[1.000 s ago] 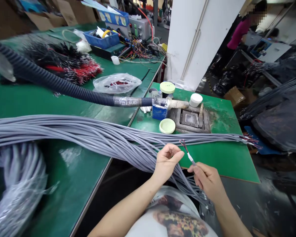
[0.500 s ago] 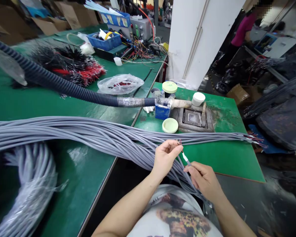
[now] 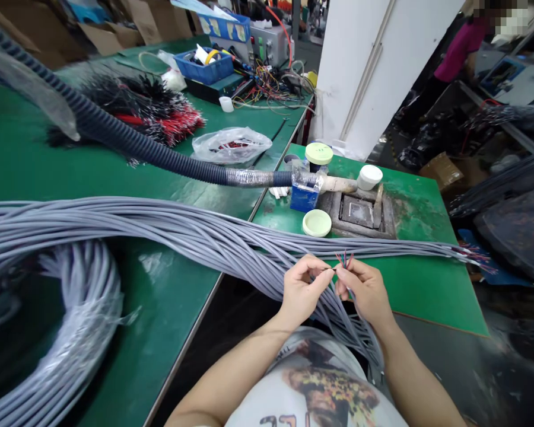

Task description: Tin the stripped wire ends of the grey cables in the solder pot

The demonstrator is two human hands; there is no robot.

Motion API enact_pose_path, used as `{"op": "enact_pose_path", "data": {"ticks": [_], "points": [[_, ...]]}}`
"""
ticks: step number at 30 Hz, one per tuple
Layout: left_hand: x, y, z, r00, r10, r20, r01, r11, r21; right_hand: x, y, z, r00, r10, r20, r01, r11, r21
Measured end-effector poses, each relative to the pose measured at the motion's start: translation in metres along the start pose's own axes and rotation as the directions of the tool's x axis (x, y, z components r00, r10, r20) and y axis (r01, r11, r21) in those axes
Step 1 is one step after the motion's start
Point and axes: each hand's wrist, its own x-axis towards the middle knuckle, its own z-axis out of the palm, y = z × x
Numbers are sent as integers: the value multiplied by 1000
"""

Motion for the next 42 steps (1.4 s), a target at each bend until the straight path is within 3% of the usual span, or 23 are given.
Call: {"op": "enact_pose_path", "data": {"ticks": [4,10,15,19,21,25,28,31,34,37,42], "points": [[0,-7,2,986,-158,-45,149,976,-157,1,-5,-1,997,-59,-54,46,976,-211],[-4,-22,1,977,-203,-67,175,940,-295,2,-7,3,989,-138,-50,107,913,-394],[1,-17,-5,962,-264,-65,221,899,-377,6,-9,4,990,-133,-42,101,891,-442],[17,-7,-25,933,-281,-225,149,869,-471,10,-12,-9,981,-112,-156,42,917,-396],[23,-4,-32,944,-264,-198,165,897,-409,13,-13,-15,980,-97,-174,24,925,-380],[23,-6,-26,966,-242,90,250,963,-99,18,-16,-14,994,-80,-70,46,916,-399],[21,-7,-18,984,-73,164,50,989,142,21,-18,-6,997,-77,-4,69,903,-424],[23,-6,-23,967,188,170,-237,908,345,27,-23,-2,995,-89,43,99,879,-467],[26,-5,-39,938,339,74,-334,827,451,44,-30,-5,993,-105,62,121,834,-538],[27,-10,-55,909,415,-33,-336,776,534,76,-36,-12,990,-132,53,134,751,-647],[27,-23,-64,873,469,135,-430,609,667,134,-34,-13,988,-81,132,154,443,-883]]}}
